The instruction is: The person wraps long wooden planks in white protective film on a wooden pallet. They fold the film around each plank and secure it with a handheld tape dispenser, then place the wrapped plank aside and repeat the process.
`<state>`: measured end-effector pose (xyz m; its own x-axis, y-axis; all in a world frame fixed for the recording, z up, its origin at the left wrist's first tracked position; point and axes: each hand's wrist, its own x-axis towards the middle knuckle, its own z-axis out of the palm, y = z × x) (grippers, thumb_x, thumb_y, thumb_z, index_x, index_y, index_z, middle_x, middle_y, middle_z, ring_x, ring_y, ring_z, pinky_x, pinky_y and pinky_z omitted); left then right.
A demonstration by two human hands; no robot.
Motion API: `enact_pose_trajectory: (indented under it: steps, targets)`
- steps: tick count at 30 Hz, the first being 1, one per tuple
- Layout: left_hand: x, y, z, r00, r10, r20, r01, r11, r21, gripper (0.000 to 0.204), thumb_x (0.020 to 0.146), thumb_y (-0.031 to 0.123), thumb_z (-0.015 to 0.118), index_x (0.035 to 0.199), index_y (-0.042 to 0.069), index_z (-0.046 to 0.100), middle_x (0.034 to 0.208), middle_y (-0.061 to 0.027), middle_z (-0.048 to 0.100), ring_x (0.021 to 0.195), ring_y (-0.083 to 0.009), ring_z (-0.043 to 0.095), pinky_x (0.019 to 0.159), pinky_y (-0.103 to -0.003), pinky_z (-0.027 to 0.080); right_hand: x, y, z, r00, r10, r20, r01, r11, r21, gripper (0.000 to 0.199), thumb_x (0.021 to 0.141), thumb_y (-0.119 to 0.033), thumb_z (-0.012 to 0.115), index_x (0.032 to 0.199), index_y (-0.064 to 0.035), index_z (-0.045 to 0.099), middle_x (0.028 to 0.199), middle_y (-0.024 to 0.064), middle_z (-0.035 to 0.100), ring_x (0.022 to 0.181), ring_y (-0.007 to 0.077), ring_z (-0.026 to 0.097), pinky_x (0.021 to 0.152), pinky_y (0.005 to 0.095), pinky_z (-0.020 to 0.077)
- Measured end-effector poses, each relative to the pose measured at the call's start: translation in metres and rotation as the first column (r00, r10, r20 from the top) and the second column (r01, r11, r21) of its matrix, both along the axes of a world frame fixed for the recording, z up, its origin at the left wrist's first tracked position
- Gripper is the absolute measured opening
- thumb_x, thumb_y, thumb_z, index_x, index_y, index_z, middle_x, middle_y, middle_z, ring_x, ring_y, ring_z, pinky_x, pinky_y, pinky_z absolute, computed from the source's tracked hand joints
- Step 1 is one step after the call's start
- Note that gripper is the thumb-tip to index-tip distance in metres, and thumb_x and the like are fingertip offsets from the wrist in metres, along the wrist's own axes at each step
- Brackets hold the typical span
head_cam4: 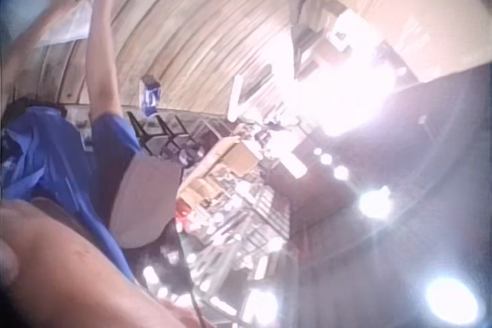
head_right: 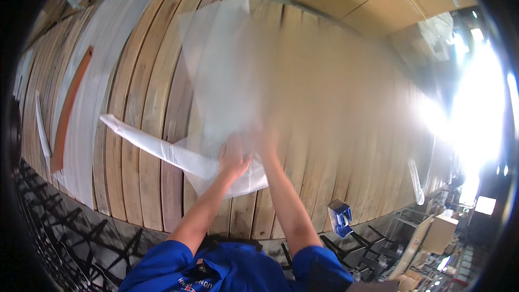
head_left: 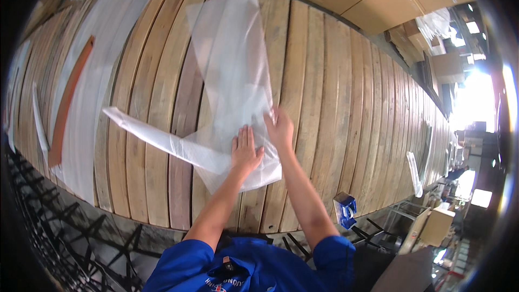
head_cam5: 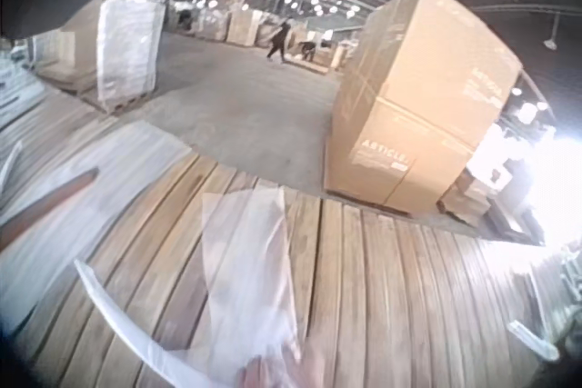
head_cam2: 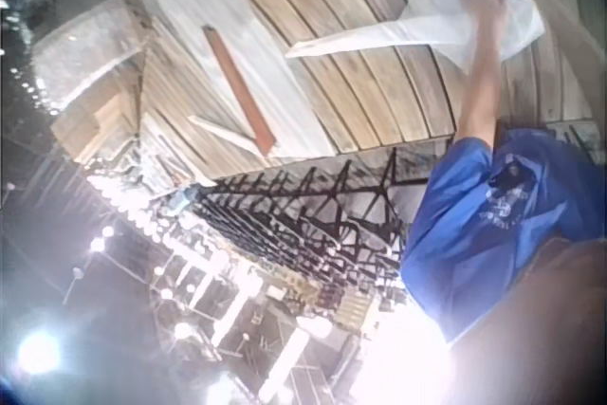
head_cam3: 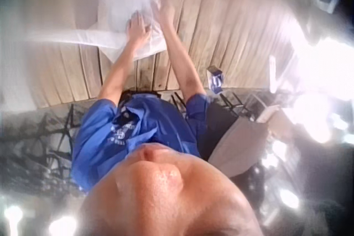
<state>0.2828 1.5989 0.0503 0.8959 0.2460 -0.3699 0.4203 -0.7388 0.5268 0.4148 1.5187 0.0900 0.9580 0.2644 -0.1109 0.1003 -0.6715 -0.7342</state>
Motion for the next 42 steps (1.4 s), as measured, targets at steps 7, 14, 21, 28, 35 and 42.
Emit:
enact_pose_trajectory:
  steps: [7,14,21,28,35,42]
  targets:
    - [0.006,0.013,0.017,0.995,-0.027,-0.093,0.013,0.989,-0.146,0.096,0.096,0.049,0.051,0.158,-0.006,0.003,0.168,-0.0173,0.006,0.156,-0.0280,0.007,0.125,-0.047,0.007,0.104,0.111,-0.020,0.992,-0.050,-0.115,-0.021,0.837,-0.547,0.091,0.061,-0.048,0.088,0.129,0.0033,0.055,0.136,0.0242,0.055,0.127,0.0377,0.055,0.106,0.0453,0.0471]
    - [0.012,0.014,0.013,0.995,0.073,0.072,-0.021,0.831,-0.557,0.101,0.090,0.041,0.063,0.157,-0.007,0.004,0.167,-0.0190,0.010,0.155,-0.0298,0.011,0.125,-0.044,0.009,0.097,0.105,0.015,0.959,-0.283,-0.006,0.237,0.814,-0.530,0.089,0.058,-0.039,0.085,0.130,0.0018,0.054,0.133,0.0192,0.055,0.129,0.0341,0.051,0.104,0.0476,0.0468]
    - [-0.001,0.076,0.062,0.904,0.406,-0.132,0.108,-0.517,-0.849,0.065,0.095,0.019,0.055,0.151,-0.007,0.033,0.151,-0.0156,0.044,0.141,-0.0221,0.041,0.117,-0.034,0.031,-0.056,0.118,0.161,0.895,-0.349,0.280,0.432,0.835,-0.341,0.091,0.061,-0.029,0.086,0.137,0.0013,0.045,0.129,0.0201,0.052,0.128,0.0379,0.048,0.106,0.0468,0.0434]
    - [0.018,0.133,0.237,0.893,0.284,0.349,0.356,0.028,-0.934,0.064,0.088,0.026,0.077,0.140,-0.002,0.052,0.128,-0.0118,0.065,0.117,-0.0202,0.061,0.100,-0.034,0.048,-0.110,-0.010,0.198,0.912,-0.206,0.356,0.130,0.966,0.225,0.043,0.090,-0.022,0.071,0.124,-0.0005,0.057,0.109,0.0070,0.063,0.104,0.0178,0.059,0.092,0.0376,0.0456]
    - [-0.061,0.128,0.291,0.892,0.339,0.298,0.259,0.157,-0.953,0.056,0.082,0.027,0.085,0.124,-0.001,0.061,0.114,-0.0086,0.070,0.105,-0.0158,0.065,0.092,-0.033,0.052,-0.013,0.113,0.350,0.855,0.384,-0.350,0.191,0.393,0.899,0.052,0.108,-0.041,0.039,0.139,-0.0019,0.052,0.135,0.0093,0.058,0.117,0.0239,0.057,0.097,0.0382,0.0500]
    - [-0.108,0.100,0.282,0.716,0.554,0.425,0.370,0.215,-0.904,0.052,0.083,0.028,0.086,0.121,0.000,0.063,0.114,-0.0063,0.071,0.105,-0.0155,0.065,0.092,-0.033,0.052,0.028,0.159,0.432,0.863,0.494,-0.109,-0.015,0.240,0.971,0.042,0.108,-0.036,0.046,0.129,-0.0027,0.060,0.117,0.0081,0.069,0.100,0.0183,0.067,0.089,0.0331,0.0553]
